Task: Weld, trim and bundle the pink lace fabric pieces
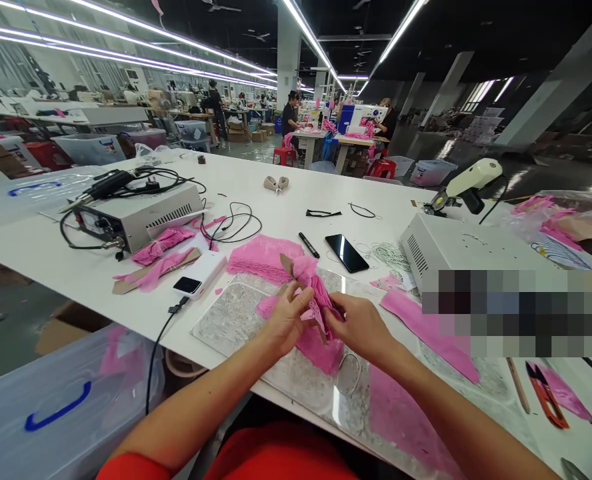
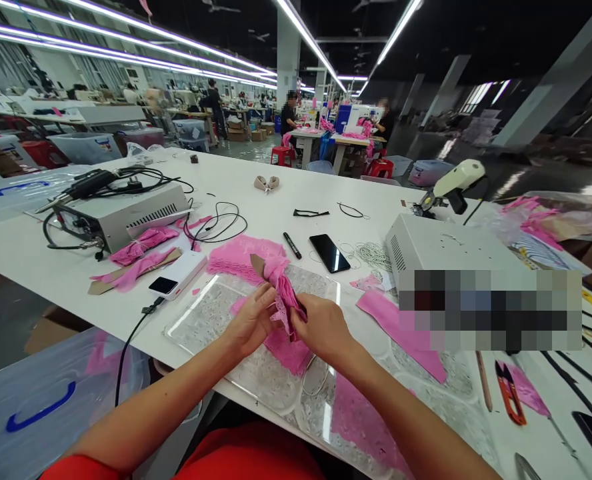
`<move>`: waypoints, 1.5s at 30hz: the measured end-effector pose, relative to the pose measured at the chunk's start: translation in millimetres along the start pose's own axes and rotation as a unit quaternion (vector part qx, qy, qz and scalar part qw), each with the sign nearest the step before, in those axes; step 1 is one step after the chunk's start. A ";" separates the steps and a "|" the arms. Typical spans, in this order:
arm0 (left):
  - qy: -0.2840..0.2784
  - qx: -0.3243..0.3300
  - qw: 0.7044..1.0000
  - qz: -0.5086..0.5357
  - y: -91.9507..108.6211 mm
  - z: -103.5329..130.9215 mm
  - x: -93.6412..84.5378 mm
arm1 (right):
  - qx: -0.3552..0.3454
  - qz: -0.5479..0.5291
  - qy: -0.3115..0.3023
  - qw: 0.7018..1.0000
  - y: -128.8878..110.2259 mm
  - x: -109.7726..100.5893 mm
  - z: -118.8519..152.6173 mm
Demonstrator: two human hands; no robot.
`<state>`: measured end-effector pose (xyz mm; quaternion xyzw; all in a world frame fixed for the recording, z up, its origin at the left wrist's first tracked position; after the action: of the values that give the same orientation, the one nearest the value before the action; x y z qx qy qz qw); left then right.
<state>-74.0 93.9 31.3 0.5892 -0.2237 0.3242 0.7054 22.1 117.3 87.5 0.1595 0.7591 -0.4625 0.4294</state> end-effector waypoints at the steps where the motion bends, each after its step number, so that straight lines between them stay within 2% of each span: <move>1: -0.002 0.013 1.000 -0.010 0.6 2.4 0.1 | -0.015 0.026 -0.002 1.000 -4.5 0.1 0.9; 4: 0.017 0.023 0.999 -0.015 -2.6 5.8 -5.1 | -0.024 0.005 -0.042 0.999 -8.7 7.6 1.0; 9: 0.042 0.011 0.998 0.037 -5.4 7.0 -18.3 | -0.002 -0.091 -0.100 0.991 4.5 20.4 -3.6; 15: 0.083 -0.108 0.989 0.065 -16.2 15.8 -37.2 | 0.043 -0.187 -0.140 0.971 18.4 29.8 -0.9; 18: 0.075 -0.144 0.982 0.093 -18.8 22.2 -40.8 | 0.064 -0.232 -0.166 0.956 17.6 38.7 3.2; 22: 0.038 -0.100 0.991 0.079 -13.1 25.9 -36.2 | 0.020 -0.148 -0.115 0.982 0.3 33.9 5.7; 25: 0.072 -0.054 0.994 0.056 -9.4 28.2 -42.0 | -0.004 -0.131 -0.103 0.986 -11.7 33.7 8.0; 28: 0.096 -0.042 0.993 0.059 -7.8 32.6 -50.5 | 0.045 -0.237 -0.162 0.957 -4.0 48.0 10.5; 30: 0.091 -0.061 0.991 0.071 -9.4 37.1 -55.5 | 0.094 -0.309 -0.202 0.924 5.3 59.7 13.5; 32: 0.084 -0.097 0.988 0.081 -12.8 43.0 -60.6 | 0.117 -0.329 -0.220 0.911 10.3 67.0 15.8; 35: 0.074 -0.128 0.986 0.084 -13.5 50.9 -66.9 | 0.090 -0.280 -0.220 0.930 4.2 70.5 15.4; 40: 0.069 -0.137 0.985 0.074 -7.2 58.4 -71.9 | 0.049 -0.192 -0.181 0.963 -13.6 73.6 11.4; 42: 0.065 -0.130 0.986 0.076 -4.1 59.4 -71.3 | 0.029 -0.148 -0.144 0.978 -21.3 71.6 10.6; 45: 0.073 -0.079 0.992 0.072 4.8 57.5 -72.7 | -0.025 -0.068 -0.074 0.995 -39.2 63.2 11.9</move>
<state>-123.7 24.1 -4.3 0.4885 -0.2384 0.3978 0.7391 -33.6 77.0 56.7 0.0623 0.7454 -0.4823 0.4560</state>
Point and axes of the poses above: each hand's wrist, its own z-axis away from the middle knuckle, its own x-axis out of the palm, y = z × x, the point moved 9 cm from there along -z, towards the middle knuckle, and after that the axes turned 1 degree about x, right-handed, at the moved point
